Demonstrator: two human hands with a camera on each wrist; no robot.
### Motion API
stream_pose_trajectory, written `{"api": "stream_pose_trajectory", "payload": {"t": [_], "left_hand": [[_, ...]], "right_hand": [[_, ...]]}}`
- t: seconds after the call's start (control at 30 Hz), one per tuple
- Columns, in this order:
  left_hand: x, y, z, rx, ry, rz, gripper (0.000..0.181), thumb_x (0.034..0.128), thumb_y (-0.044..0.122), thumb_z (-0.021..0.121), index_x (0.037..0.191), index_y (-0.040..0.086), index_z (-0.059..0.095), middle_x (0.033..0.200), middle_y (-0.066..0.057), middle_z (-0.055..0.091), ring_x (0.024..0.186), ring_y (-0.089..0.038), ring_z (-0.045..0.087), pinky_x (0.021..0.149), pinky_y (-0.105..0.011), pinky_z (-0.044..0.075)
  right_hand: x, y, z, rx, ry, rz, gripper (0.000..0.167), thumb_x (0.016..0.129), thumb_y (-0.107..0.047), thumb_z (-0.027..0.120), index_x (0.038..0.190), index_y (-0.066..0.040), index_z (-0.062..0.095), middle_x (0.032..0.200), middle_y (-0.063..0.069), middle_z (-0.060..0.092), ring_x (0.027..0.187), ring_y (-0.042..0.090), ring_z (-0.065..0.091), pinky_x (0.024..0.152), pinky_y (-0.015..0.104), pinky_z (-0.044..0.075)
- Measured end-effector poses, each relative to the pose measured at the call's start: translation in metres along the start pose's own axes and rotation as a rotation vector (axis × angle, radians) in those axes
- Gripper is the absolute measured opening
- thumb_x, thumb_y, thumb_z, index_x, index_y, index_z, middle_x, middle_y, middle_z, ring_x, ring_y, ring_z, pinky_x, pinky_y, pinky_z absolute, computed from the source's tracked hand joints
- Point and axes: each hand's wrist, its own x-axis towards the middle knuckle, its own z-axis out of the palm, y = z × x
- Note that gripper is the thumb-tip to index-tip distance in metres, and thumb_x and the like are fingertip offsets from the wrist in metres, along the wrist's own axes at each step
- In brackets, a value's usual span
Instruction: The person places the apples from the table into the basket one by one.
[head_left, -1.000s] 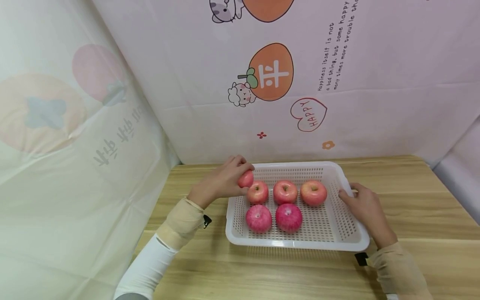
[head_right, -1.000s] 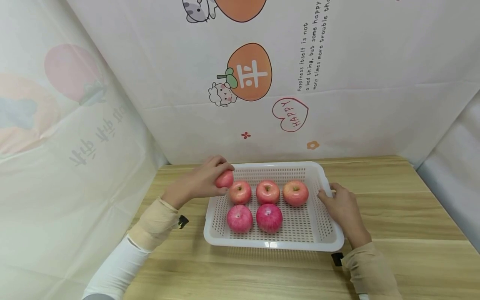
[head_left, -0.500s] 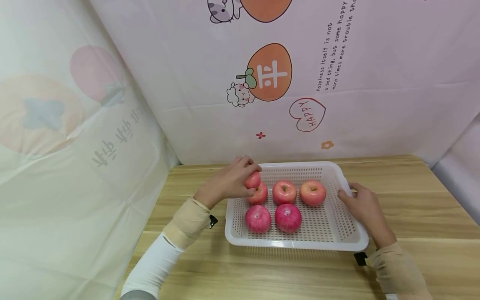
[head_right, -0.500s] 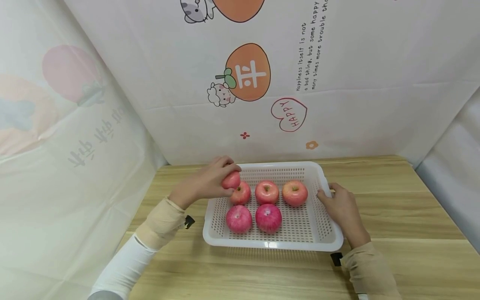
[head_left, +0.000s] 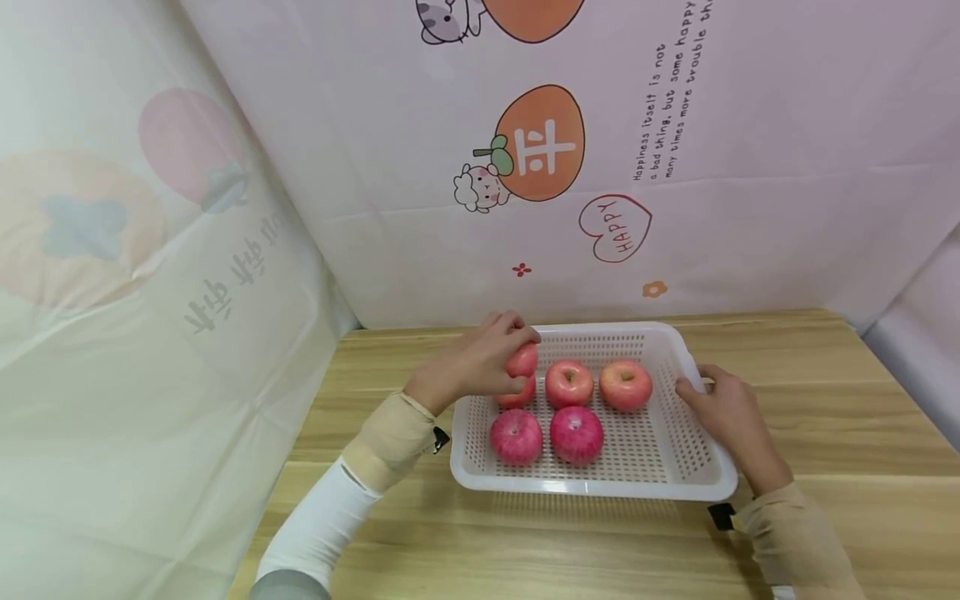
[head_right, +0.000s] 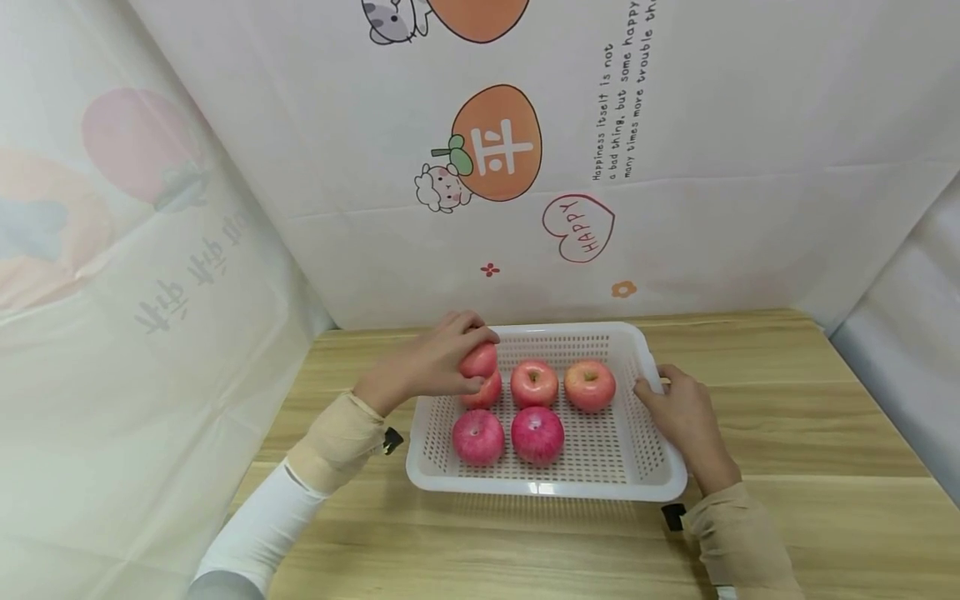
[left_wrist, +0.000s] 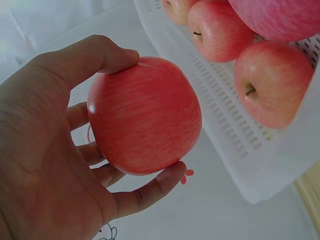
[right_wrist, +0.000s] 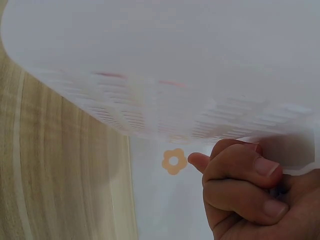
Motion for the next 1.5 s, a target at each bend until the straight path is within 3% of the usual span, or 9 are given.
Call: {"api": "stream_pose_trajectory", "payload": {"t": [0.4, 0.97, 1.3, 1.5], "left_hand": [[0.015, 0.015, 0.003, 0.05, 0.009, 0.069, 0.058, 0.0897, 0.033, 0.077, 0.144, 0.02, 0.062, 0.142, -0.007, 0.053, 0.136, -0.025, 0.048, 0.102, -0.036, 0.053], [0.041, 0.039, 0.004, 0.074, 0.009, 0.123, 0.059, 0.0911, 0.036, 0.076, 0.146, 0.021, 0.059, 0.143, -0.003, 0.052, 0.136, -0.021, 0.047, 0.112, -0.033, 0.046], [0.055, 0.055, 0.01, 0.058, -0.006, 0.172, 0.062, 0.0865, 0.036, 0.075, 0.145, 0.021, 0.059, 0.139, 0.0, 0.051, 0.132, -0.017, 0.045, 0.104, -0.026, 0.045], [0.061, 0.066, 0.011, 0.065, -0.042, 0.183, 0.06, 0.0896, 0.035, 0.074, 0.146, 0.023, 0.057, 0.142, 0.001, 0.048, 0.132, -0.015, 0.042, 0.098, -0.025, 0.048]], "right_hand": [[0.0, -0.001, -0.001, -0.01, -0.015, 0.013, 0.071, 0.107, -0.037, 0.056, 0.149, 0.019, 0.04, 0.128, 0.045, 0.061, 0.084, 0.029, 0.075, 0.064, 0.038, 0.063], [0.0, -0.001, -0.003, -0.018, -0.019, 0.022, 0.071, 0.108, -0.037, 0.055, 0.149, 0.019, 0.04, 0.13, 0.046, 0.06, 0.086, 0.032, 0.076, 0.064, 0.038, 0.063], [-0.002, -0.002, -0.001, -0.017, 0.011, -0.016, 0.068, 0.107, -0.035, 0.057, 0.146, 0.02, 0.043, 0.125, 0.046, 0.063, 0.083, 0.032, 0.076, 0.063, 0.039, 0.063], [-0.003, -0.001, -0.001, -0.005, 0.014, -0.033, 0.067, 0.107, -0.034, 0.058, 0.144, 0.02, 0.045, 0.123, 0.045, 0.064, 0.081, 0.029, 0.076, 0.062, 0.037, 0.063]]}}
